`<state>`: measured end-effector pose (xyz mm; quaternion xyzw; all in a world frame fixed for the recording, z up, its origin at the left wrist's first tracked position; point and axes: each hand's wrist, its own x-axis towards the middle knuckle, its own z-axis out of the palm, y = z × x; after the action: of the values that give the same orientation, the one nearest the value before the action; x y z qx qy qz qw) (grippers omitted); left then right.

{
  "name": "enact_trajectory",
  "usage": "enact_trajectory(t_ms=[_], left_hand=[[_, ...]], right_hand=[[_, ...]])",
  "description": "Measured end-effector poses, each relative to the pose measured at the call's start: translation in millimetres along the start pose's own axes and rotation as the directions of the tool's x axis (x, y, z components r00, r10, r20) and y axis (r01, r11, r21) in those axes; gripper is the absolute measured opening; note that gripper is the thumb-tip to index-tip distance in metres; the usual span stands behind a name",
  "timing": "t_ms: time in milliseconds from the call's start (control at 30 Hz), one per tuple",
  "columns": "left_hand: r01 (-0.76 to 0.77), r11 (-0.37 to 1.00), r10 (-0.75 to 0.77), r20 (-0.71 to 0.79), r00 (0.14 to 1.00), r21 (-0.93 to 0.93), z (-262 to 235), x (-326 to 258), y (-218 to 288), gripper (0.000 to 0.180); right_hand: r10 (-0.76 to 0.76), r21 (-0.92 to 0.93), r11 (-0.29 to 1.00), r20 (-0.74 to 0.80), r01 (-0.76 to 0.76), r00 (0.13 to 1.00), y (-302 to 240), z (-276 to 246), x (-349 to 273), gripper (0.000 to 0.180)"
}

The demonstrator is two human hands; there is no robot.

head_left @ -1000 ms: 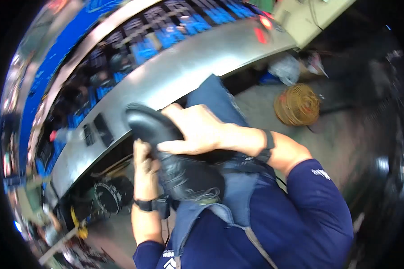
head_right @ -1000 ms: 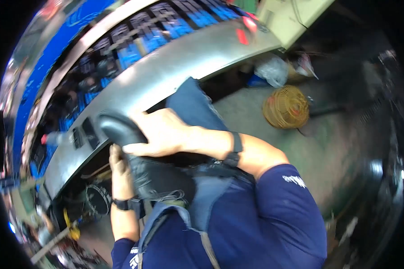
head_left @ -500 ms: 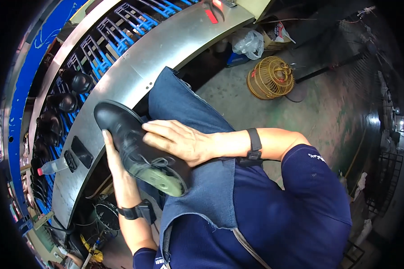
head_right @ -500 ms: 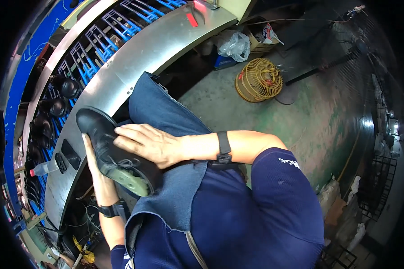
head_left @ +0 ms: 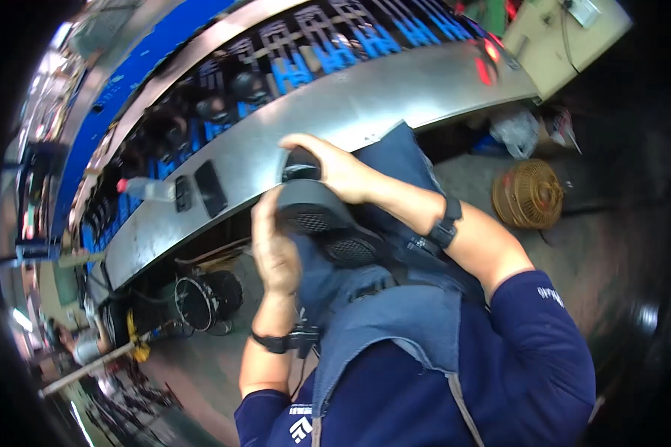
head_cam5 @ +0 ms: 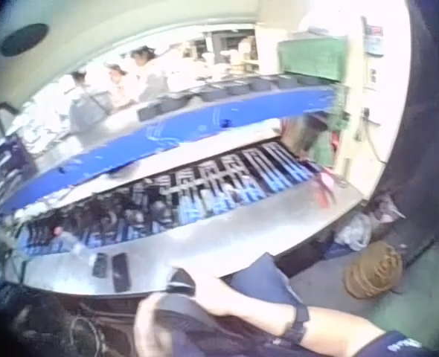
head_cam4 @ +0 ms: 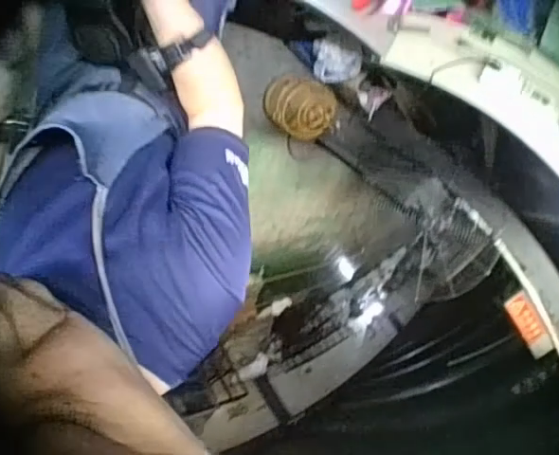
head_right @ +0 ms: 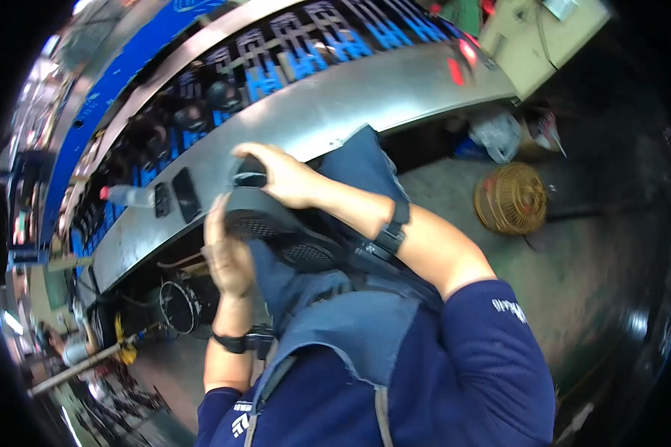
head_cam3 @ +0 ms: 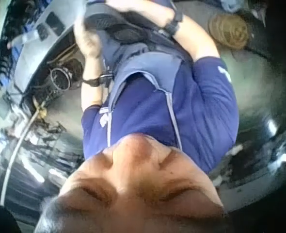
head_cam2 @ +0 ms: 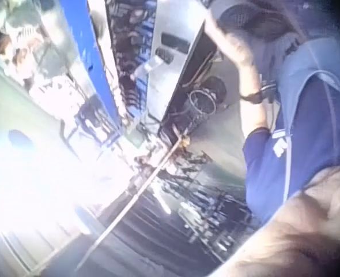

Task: Inspecting and cleaning black leather shoes on an assembly line.

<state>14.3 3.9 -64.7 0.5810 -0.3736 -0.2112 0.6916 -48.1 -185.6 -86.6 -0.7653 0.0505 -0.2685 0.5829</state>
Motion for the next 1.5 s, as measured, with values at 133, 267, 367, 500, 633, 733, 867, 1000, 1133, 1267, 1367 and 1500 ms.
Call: enact_trajectory(t_ms=[133,267,367,500,633,733,867,1000,1133,1267,1367,1500], left_hand=[[0.266,0.957,-0.26,0.068,0.963,-0.113,4,7,-32,0.062],[-0.129,0.924,0.08,0.147,0.986,0.359,-9,6,-48,0.058],[-0.252,0.962,0.233,0.17,0.958,0.102,-10,3,-61,0.06],[0.194,0.952,-0.199,-0.001,0.98,0.238,-1,41,-63,0.057],[0.399,0.917,-0.399,-0.031,0.916,0.011,-2,61,-85,0.05],[0.443,0.895,-0.447,0.089,0.89,0.058,-7,68,-87,0.047],[0.468,0.884,-0.465,0.123,0.877,0.006,-9,76,-91,0.045],[0.292,0.873,-0.387,0.192,0.902,0.389,-6,95,-87,0.058],[0.11,0.81,-0.232,0.142,0.962,0.577,5,95,-84,0.072],[0.126,0.807,-0.178,0.034,0.983,0.577,26,67,-92,0.075],[0.269,0.838,-0.3,-0.01,0.954,0.475,15,51,-84,0.085],[0.293,0.862,-0.341,0.046,0.939,0.413,10,-2,-65,0.1]], right_hand=[[0.424,0.026,0.901,0.157,-0.433,0.892,48,0,-11,0.073],[0.414,-0.307,0.886,0.186,-0.348,0.891,56,-11,-3,0.08],[0.383,-0.263,0.901,0.101,-0.346,0.918,51,-26,-6,0.067],[0.357,-0.034,0.933,-0.032,-0.358,0.934,17,-30,-31,0.051],[0.338,-0.181,0.916,-0.134,-0.358,0.932,17,-5,-23,0.053],[0.372,-0.153,0.909,-0.126,-0.388,0.92,19,-8,-19,0.054],[0.392,-0.132,0.901,-0.163,-0.414,0.905,23,-9,-15,0.054],[0.374,-0.334,0.832,-0.252,-0.443,0.893,17,-27,-2,0.061],[0.514,0.115,0.853,-0.025,-0.508,0.857,47,-44,-8,0.061],[0.437,0.397,0.755,0.289,-0.523,0.851,85,-52,20,0.046],[0.534,0.249,0.634,0.544,-0.732,0.647,87,-20,57,0.047],[0.445,0.171,0.803,0.465,-0.57,0.766,51,-33,36,0.05]])
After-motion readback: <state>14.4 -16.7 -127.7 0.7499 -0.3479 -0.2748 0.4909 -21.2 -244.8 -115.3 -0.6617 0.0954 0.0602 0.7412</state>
